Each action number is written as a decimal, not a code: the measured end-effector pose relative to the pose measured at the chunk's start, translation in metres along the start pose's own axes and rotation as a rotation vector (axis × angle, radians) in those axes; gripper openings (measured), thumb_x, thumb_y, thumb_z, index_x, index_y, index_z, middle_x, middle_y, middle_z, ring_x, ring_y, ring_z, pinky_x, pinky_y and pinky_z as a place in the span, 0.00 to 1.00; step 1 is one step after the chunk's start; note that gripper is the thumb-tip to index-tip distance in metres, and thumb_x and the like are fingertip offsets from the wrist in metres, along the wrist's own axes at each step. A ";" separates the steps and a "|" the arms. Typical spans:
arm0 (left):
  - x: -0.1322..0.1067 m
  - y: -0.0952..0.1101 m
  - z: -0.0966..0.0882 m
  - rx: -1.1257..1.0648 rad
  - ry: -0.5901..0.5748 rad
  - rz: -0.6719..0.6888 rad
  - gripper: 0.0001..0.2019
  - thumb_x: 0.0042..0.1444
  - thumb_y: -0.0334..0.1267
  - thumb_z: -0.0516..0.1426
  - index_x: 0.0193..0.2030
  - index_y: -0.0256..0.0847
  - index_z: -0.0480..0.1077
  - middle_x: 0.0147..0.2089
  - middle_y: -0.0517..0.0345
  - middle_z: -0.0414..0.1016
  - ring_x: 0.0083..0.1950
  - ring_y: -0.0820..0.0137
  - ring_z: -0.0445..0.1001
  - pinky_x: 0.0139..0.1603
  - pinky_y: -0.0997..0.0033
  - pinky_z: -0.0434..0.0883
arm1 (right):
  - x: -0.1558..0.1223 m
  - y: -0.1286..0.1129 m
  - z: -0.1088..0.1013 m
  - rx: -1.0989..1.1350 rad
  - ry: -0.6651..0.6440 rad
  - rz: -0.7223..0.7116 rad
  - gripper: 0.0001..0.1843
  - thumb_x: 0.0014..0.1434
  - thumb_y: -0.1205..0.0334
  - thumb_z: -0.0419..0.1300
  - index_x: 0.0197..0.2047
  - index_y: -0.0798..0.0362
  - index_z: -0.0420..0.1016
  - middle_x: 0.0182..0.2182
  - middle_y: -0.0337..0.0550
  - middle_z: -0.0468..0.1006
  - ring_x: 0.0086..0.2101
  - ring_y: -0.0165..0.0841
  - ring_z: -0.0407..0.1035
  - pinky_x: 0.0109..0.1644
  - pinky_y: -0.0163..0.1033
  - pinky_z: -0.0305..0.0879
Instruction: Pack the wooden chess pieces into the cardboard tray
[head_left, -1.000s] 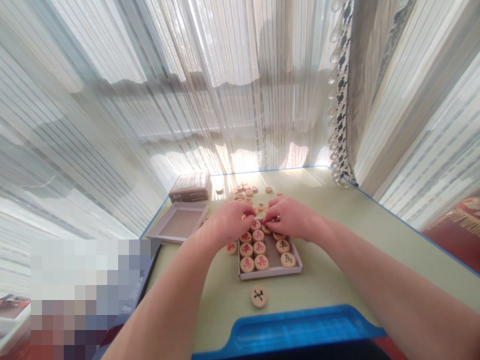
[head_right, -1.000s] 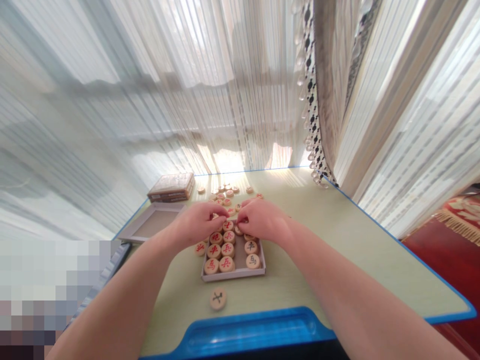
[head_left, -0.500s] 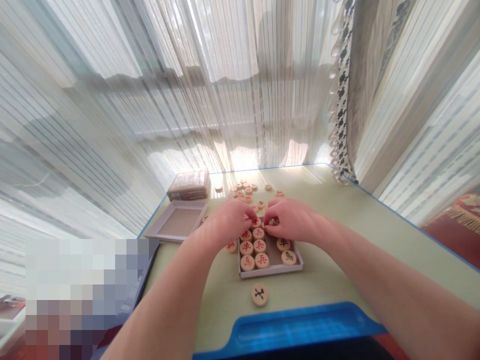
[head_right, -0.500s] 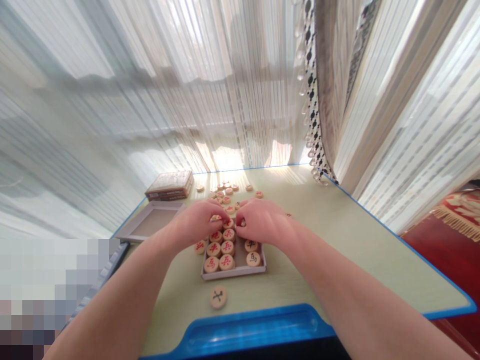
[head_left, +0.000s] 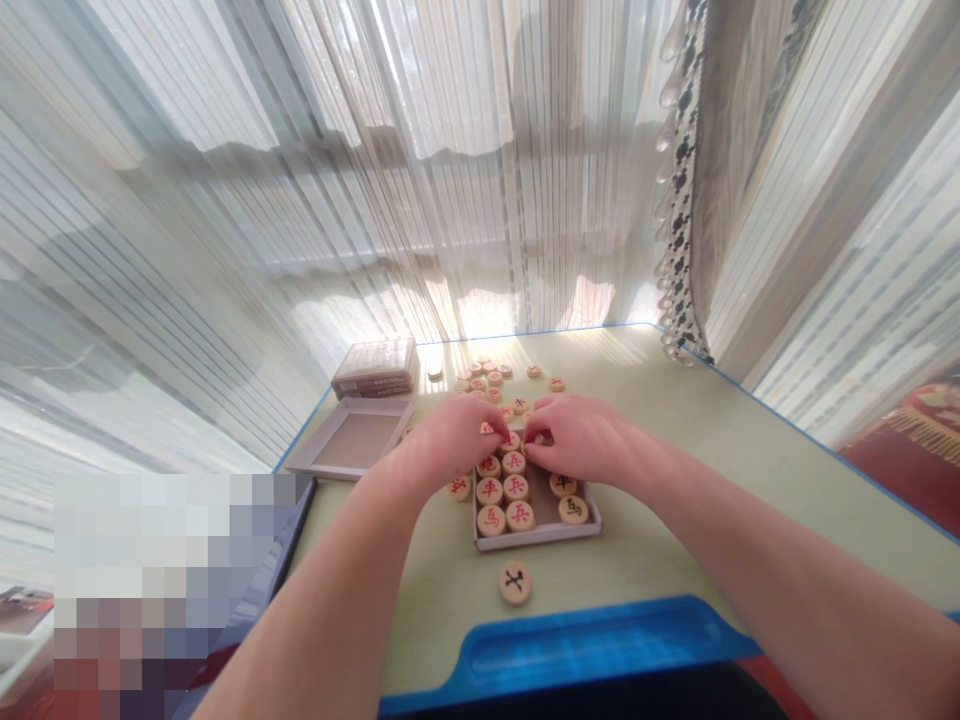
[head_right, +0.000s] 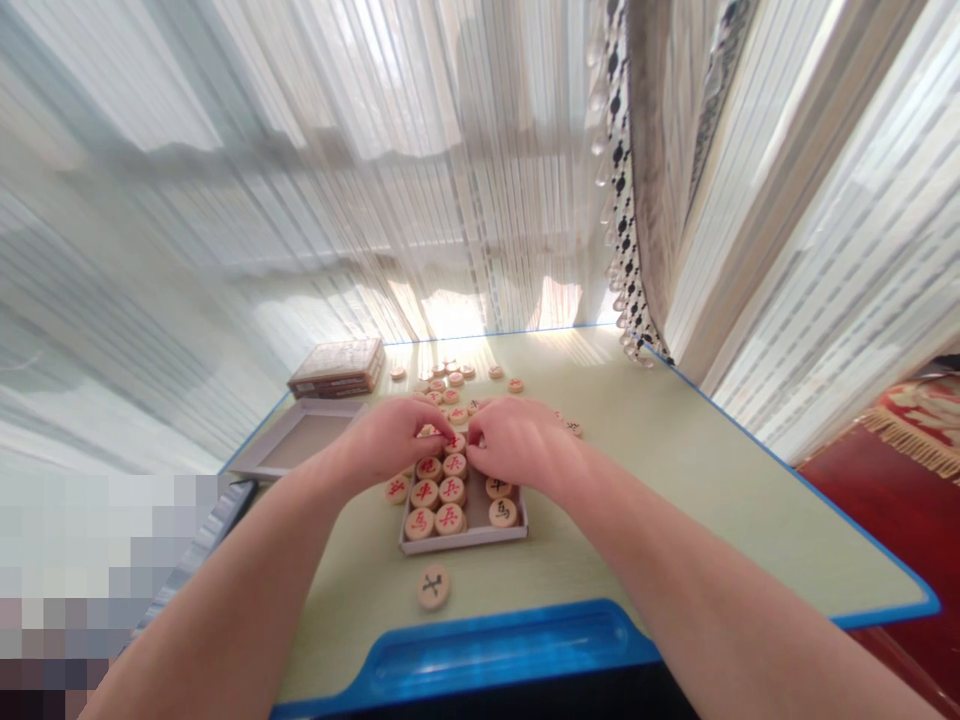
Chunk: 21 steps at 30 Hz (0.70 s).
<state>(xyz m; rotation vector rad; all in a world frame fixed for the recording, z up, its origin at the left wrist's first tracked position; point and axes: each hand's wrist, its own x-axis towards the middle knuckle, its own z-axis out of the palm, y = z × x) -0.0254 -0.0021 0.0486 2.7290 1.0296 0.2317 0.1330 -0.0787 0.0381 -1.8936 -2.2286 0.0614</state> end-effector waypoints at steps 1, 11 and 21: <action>0.000 0.000 0.000 -0.004 0.006 -0.007 0.10 0.47 0.35 0.54 0.32 0.46 0.77 0.34 0.63 0.76 0.37 0.71 0.71 0.38 0.74 0.67 | 0.000 0.000 -0.001 0.002 -0.002 -0.001 0.13 0.53 0.59 0.50 0.28 0.48 0.76 0.33 0.37 0.75 0.28 0.28 0.65 0.28 0.34 0.54; 0.000 0.000 0.002 -0.002 0.046 0.018 0.09 0.48 0.36 0.54 0.31 0.45 0.76 0.33 0.62 0.75 0.35 0.71 0.71 0.36 0.74 0.66 | -0.001 -0.001 -0.006 0.034 -0.037 0.004 0.15 0.55 0.60 0.49 0.25 0.51 0.76 0.32 0.39 0.74 0.28 0.28 0.65 0.29 0.33 0.54; -0.001 -0.002 0.003 0.023 0.157 0.061 0.10 0.49 0.36 0.52 0.31 0.43 0.76 0.34 0.60 0.76 0.35 0.70 0.71 0.37 0.73 0.68 | 0.000 0.004 -0.004 0.067 0.062 -0.062 0.15 0.54 0.61 0.50 0.23 0.53 0.74 0.28 0.39 0.71 0.27 0.27 0.63 0.30 0.34 0.54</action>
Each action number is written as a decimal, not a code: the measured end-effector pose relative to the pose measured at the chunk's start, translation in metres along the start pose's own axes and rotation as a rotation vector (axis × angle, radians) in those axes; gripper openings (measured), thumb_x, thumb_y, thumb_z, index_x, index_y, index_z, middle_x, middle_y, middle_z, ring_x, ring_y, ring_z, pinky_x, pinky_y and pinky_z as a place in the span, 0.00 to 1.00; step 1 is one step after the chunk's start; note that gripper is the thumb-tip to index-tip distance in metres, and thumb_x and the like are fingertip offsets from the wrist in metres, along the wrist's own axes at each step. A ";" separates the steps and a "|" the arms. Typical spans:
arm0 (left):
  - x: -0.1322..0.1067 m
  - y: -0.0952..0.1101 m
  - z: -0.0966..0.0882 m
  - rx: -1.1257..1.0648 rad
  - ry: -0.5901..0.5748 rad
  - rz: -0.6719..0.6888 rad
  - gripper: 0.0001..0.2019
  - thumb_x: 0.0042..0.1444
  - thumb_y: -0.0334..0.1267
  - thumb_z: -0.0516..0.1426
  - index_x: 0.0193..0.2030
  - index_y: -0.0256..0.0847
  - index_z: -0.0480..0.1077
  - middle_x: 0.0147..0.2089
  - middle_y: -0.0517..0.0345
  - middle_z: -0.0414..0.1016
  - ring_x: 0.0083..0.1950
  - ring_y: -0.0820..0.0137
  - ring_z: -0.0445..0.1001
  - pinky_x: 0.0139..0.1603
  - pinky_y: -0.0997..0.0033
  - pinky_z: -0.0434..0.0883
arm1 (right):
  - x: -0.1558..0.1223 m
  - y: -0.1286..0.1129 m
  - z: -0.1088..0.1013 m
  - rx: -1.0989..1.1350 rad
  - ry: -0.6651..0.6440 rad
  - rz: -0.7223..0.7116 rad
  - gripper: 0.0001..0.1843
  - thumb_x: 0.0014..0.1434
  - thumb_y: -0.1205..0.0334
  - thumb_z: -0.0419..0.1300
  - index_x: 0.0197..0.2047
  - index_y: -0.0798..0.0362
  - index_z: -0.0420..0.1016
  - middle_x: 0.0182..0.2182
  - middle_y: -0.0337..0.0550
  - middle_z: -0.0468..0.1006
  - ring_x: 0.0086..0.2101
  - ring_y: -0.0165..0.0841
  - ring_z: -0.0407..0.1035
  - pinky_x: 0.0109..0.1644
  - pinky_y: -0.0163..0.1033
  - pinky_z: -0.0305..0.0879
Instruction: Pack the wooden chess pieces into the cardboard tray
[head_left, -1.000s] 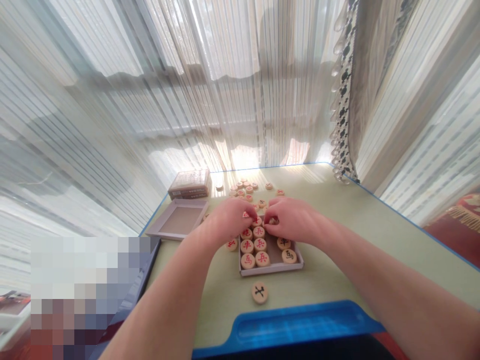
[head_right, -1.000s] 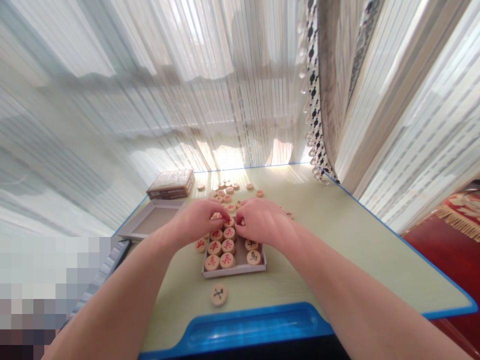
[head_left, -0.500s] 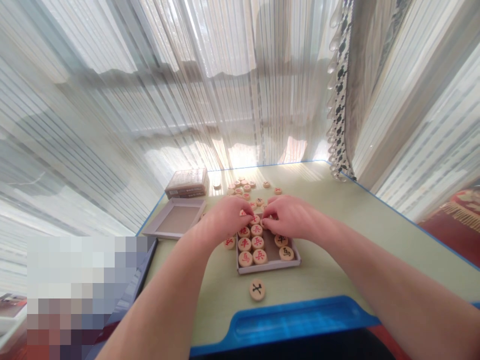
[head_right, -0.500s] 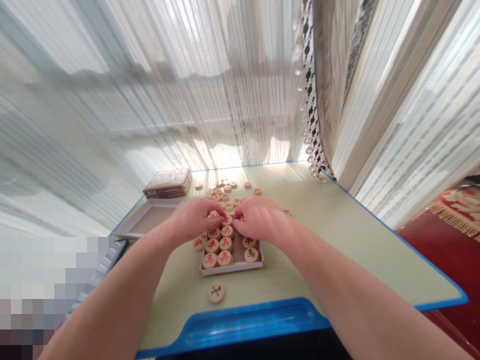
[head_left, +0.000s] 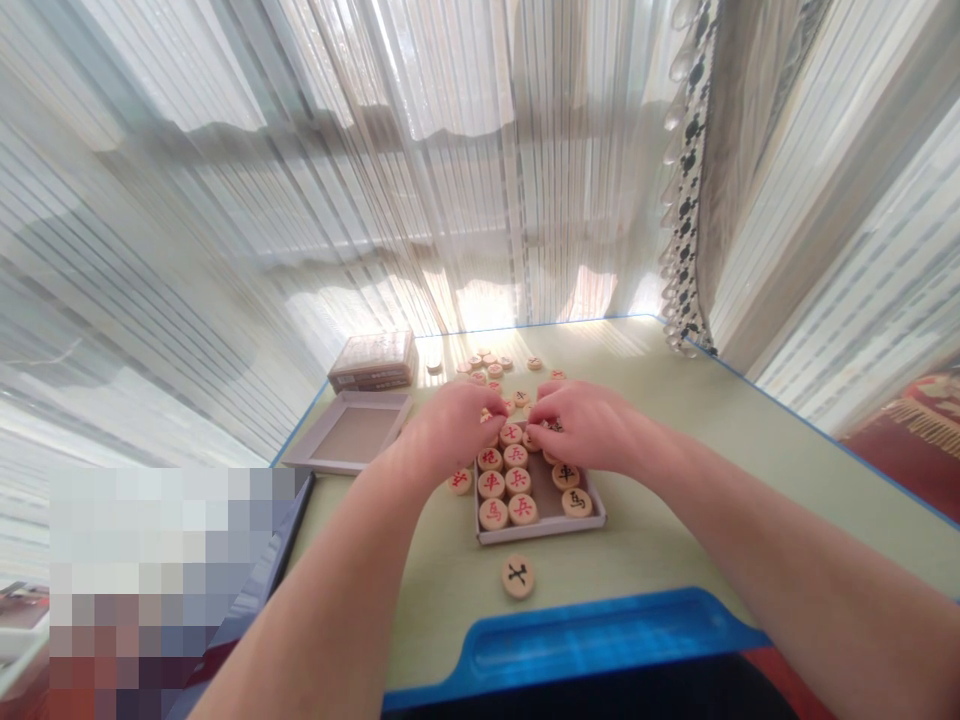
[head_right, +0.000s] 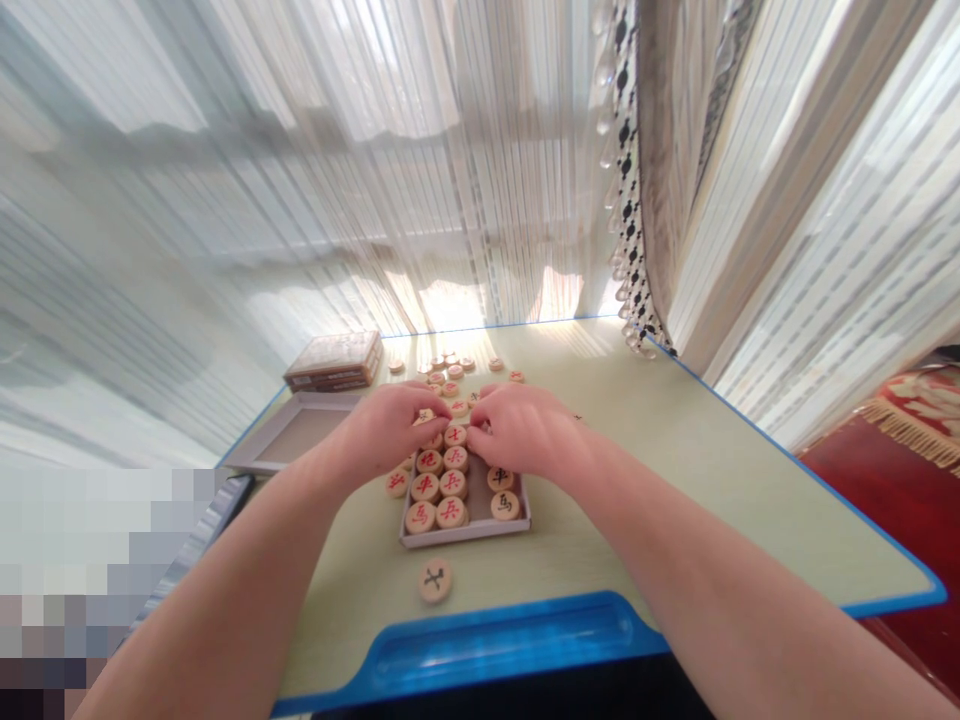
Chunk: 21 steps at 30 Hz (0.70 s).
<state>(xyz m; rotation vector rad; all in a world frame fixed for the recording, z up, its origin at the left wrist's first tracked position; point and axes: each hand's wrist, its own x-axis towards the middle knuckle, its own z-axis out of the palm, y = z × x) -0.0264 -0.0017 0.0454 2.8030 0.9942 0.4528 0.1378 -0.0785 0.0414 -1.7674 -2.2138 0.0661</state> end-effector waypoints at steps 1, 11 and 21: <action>0.000 0.000 0.000 0.006 -0.002 0.009 0.10 0.49 0.36 0.52 0.31 0.43 0.76 0.35 0.59 0.76 0.35 0.70 0.71 0.37 0.73 0.68 | -0.001 0.000 -0.002 0.004 0.022 0.003 0.14 0.54 0.62 0.51 0.24 0.53 0.75 0.27 0.39 0.71 0.27 0.27 0.63 0.30 0.34 0.54; -0.001 0.004 -0.001 0.027 -0.005 0.024 0.10 0.49 0.35 0.52 0.30 0.43 0.76 0.36 0.59 0.76 0.36 0.70 0.72 0.37 0.73 0.68 | -0.006 0.000 -0.012 0.004 -0.027 0.030 0.11 0.48 0.63 0.53 0.26 0.52 0.77 0.27 0.39 0.72 0.26 0.27 0.62 0.30 0.34 0.55; -0.003 0.005 -0.001 0.024 -0.017 -0.014 0.11 0.51 0.37 0.51 0.32 0.44 0.76 0.36 0.59 0.77 0.36 0.70 0.72 0.36 0.73 0.68 | -0.011 0.000 -0.017 0.033 -0.089 -0.094 0.10 0.47 0.66 0.54 0.28 0.49 0.77 0.30 0.38 0.71 0.27 0.27 0.63 0.30 0.34 0.56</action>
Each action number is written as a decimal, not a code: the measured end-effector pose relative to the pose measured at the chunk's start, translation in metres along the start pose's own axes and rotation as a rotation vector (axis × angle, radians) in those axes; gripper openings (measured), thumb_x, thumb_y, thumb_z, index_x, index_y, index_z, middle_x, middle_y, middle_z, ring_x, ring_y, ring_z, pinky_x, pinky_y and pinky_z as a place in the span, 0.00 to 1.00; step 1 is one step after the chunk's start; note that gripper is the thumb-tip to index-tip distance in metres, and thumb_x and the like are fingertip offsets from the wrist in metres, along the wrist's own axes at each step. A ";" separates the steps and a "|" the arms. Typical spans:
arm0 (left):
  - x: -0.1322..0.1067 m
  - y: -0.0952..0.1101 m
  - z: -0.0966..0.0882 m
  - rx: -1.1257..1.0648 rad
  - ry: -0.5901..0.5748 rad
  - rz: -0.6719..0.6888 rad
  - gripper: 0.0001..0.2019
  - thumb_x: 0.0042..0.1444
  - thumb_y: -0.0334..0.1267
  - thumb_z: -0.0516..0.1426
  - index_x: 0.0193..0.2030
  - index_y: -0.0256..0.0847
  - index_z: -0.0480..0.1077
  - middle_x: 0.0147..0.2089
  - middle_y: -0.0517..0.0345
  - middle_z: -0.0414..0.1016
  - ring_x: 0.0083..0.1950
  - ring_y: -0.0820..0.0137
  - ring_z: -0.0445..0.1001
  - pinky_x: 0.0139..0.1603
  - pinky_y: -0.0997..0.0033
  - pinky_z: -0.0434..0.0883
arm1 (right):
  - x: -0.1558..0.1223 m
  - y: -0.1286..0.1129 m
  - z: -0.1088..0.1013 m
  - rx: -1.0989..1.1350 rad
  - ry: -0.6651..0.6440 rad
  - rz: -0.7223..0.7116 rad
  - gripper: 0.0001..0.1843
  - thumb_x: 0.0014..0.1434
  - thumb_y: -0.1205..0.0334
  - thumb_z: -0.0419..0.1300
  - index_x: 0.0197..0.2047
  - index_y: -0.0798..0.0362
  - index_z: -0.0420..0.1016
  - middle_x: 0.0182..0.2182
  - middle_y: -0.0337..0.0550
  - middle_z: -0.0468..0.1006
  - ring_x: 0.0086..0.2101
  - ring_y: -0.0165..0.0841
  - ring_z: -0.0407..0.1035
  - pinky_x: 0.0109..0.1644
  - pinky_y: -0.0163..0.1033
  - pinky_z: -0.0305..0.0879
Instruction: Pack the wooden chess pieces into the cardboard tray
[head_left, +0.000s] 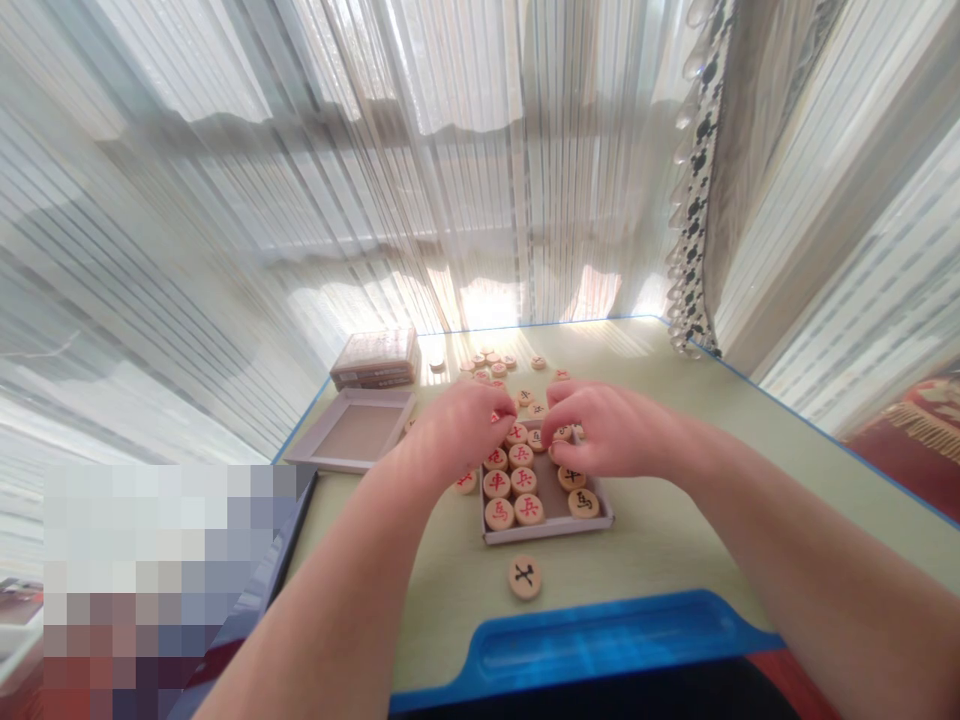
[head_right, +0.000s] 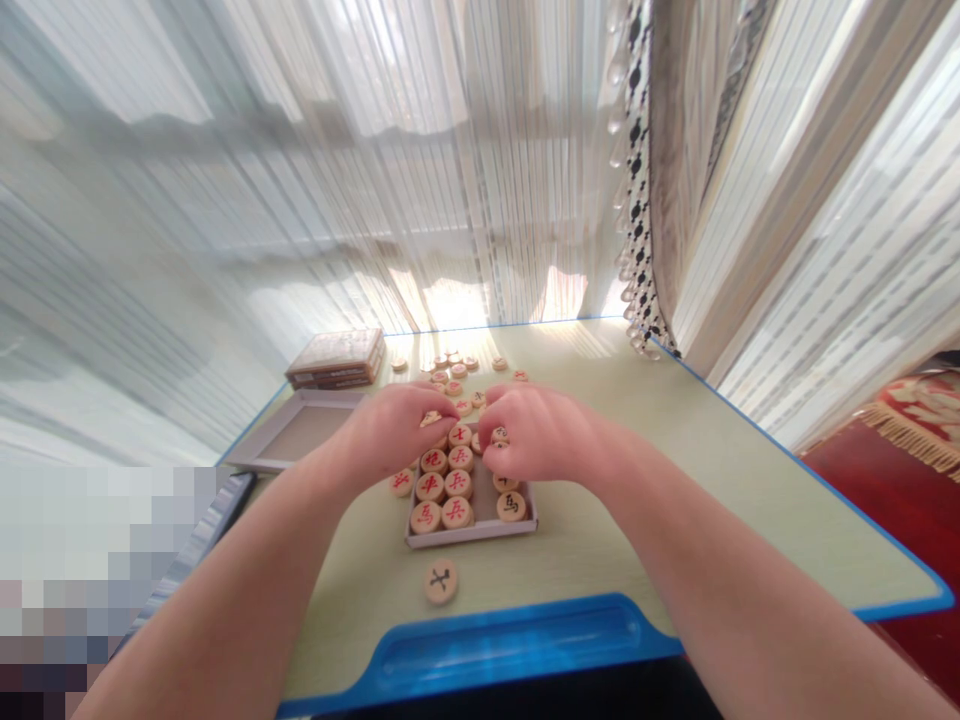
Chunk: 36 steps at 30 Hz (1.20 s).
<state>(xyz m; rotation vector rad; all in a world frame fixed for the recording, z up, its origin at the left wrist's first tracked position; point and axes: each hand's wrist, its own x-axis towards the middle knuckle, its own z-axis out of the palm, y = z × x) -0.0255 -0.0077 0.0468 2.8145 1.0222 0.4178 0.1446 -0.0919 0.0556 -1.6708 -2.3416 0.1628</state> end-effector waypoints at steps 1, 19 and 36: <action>0.000 0.000 0.000 0.002 -0.002 -0.005 0.11 0.51 0.37 0.51 0.32 0.44 0.76 0.36 0.59 0.77 0.37 0.70 0.72 0.36 0.73 0.68 | 0.000 0.000 0.001 -0.002 -0.011 -0.009 0.10 0.47 0.66 0.54 0.27 0.50 0.77 0.30 0.38 0.72 0.26 0.26 0.63 0.30 0.34 0.56; -0.002 0.002 -0.005 0.023 0.016 0.003 0.12 0.51 0.37 0.50 0.28 0.40 0.74 0.31 0.57 0.75 0.32 0.71 0.70 0.34 0.73 0.66 | 0.004 0.008 0.000 -0.029 0.104 0.083 0.14 0.47 0.69 0.50 0.27 0.52 0.77 0.28 0.39 0.73 0.25 0.26 0.63 0.29 0.32 0.55; -0.003 -0.019 -0.016 0.103 -0.139 -0.407 0.18 0.43 0.29 0.52 0.40 0.44 0.76 0.38 0.56 0.78 0.32 0.69 0.74 0.33 0.75 0.69 | -0.011 0.011 0.001 0.111 -0.257 0.051 0.62 0.36 0.40 0.65 0.67 0.53 0.39 0.65 0.52 0.44 0.62 0.51 0.42 0.62 0.51 0.45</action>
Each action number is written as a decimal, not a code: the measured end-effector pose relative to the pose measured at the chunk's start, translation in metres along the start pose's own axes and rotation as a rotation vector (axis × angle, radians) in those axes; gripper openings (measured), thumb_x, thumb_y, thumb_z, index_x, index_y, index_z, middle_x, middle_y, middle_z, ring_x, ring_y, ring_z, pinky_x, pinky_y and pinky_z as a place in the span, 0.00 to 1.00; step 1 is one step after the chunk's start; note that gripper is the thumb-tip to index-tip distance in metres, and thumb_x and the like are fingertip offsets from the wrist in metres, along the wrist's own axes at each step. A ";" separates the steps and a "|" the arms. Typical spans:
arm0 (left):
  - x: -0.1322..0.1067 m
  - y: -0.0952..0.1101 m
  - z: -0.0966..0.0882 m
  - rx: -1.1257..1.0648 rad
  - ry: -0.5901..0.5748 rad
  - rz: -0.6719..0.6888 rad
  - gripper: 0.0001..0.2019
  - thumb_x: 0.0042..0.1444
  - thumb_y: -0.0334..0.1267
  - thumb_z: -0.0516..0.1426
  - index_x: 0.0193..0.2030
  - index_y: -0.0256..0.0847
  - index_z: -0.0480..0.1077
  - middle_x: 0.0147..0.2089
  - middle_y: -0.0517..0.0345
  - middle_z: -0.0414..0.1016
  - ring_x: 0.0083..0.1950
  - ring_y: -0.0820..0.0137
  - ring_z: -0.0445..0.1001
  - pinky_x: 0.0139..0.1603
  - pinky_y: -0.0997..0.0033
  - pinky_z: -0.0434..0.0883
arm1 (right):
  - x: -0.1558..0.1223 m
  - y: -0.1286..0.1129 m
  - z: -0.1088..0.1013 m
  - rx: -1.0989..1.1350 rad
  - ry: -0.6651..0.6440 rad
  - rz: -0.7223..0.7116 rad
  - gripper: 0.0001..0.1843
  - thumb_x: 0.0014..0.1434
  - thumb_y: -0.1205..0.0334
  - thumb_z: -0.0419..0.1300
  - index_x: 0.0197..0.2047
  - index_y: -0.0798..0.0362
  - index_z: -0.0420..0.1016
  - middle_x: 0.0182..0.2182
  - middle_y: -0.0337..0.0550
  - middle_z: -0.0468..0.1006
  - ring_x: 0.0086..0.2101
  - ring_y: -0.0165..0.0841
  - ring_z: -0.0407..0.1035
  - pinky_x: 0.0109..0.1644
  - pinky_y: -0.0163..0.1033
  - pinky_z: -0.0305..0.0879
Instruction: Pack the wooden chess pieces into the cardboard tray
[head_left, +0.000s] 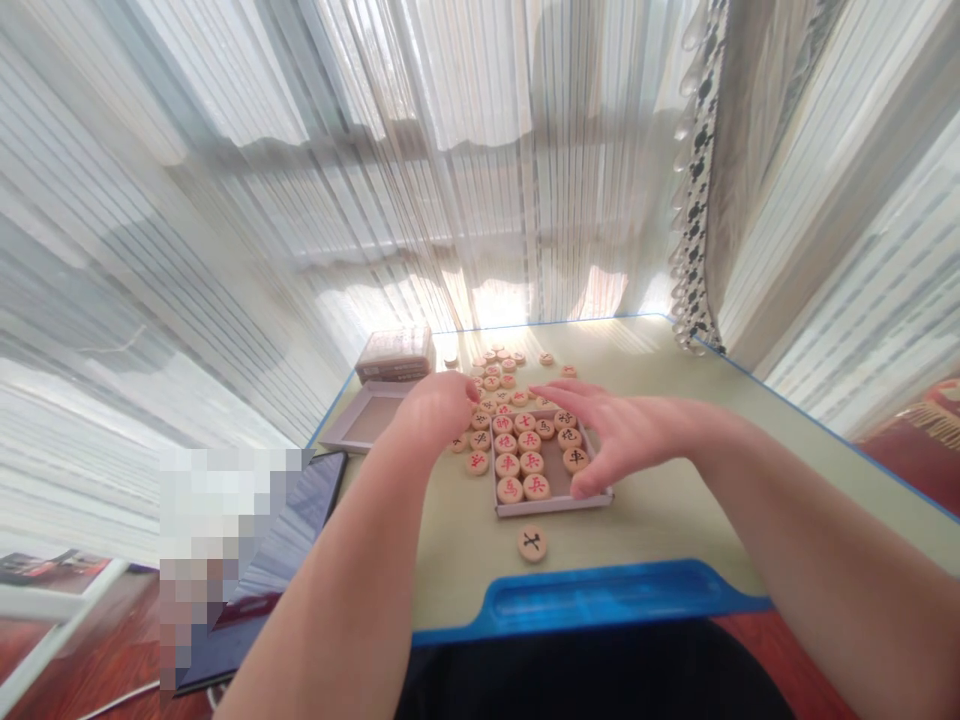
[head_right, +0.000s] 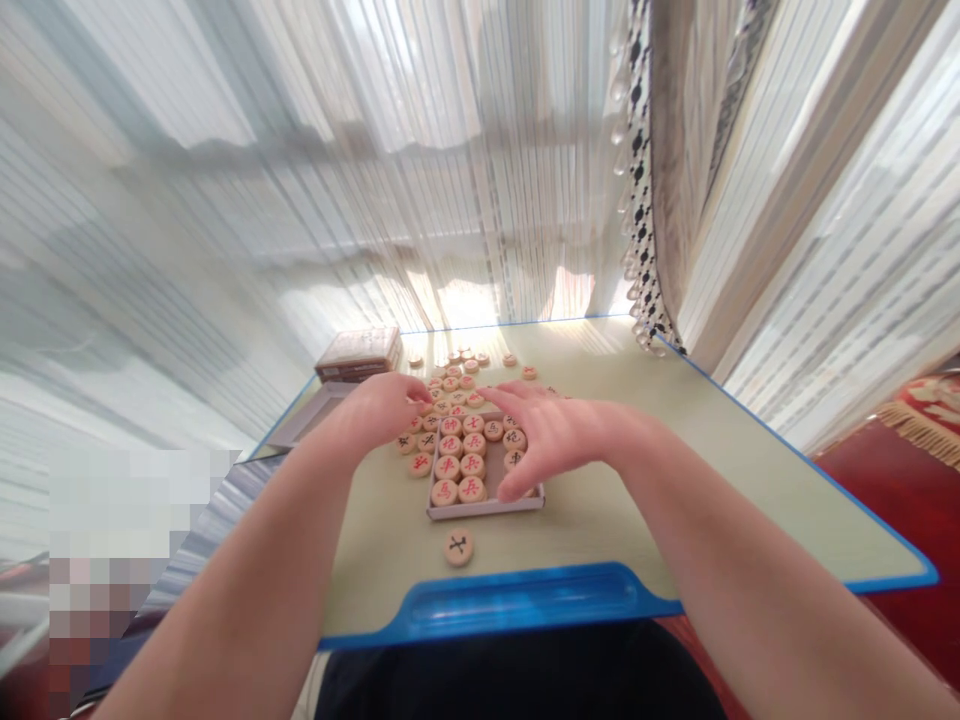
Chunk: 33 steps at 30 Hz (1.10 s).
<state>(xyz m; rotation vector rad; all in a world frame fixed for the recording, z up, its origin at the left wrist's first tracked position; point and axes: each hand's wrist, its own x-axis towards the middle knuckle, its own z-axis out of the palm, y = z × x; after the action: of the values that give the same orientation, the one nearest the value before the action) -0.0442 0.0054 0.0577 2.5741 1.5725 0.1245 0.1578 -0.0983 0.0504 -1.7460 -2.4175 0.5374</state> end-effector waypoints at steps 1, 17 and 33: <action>-0.001 0.000 0.000 -0.016 0.039 0.029 0.18 0.45 0.30 0.51 0.41 0.43 0.75 0.41 0.55 0.78 0.34 0.68 0.74 0.35 0.74 0.70 | -0.001 0.000 0.001 -0.007 -0.016 0.007 0.63 0.35 0.41 0.66 0.67 0.53 0.39 0.65 0.52 0.44 0.62 0.51 0.41 0.63 0.51 0.45; -0.002 0.002 0.003 -0.109 0.291 0.179 0.15 0.52 0.34 0.46 0.39 0.38 0.73 0.43 0.51 0.74 0.43 0.67 0.72 0.45 0.70 0.68 | -0.001 -0.004 0.008 -0.127 -0.038 0.055 0.63 0.33 0.42 0.66 0.67 0.52 0.40 0.61 0.57 0.53 0.59 0.52 0.48 0.59 0.52 0.50; 0.005 0.003 0.015 -0.072 0.175 0.194 0.15 0.54 0.40 0.45 0.32 0.40 0.72 0.33 0.55 0.76 0.34 0.68 0.71 0.32 0.72 0.64 | 0.000 -0.003 0.007 -0.034 -0.018 0.030 0.58 0.35 0.38 0.64 0.66 0.49 0.46 0.61 0.52 0.55 0.59 0.52 0.49 0.59 0.52 0.51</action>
<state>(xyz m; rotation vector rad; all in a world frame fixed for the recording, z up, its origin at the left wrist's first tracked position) -0.0378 0.0075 0.0430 2.7165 1.3364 0.4274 0.1533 -0.1005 0.0452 -1.8017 -2.4301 0.5201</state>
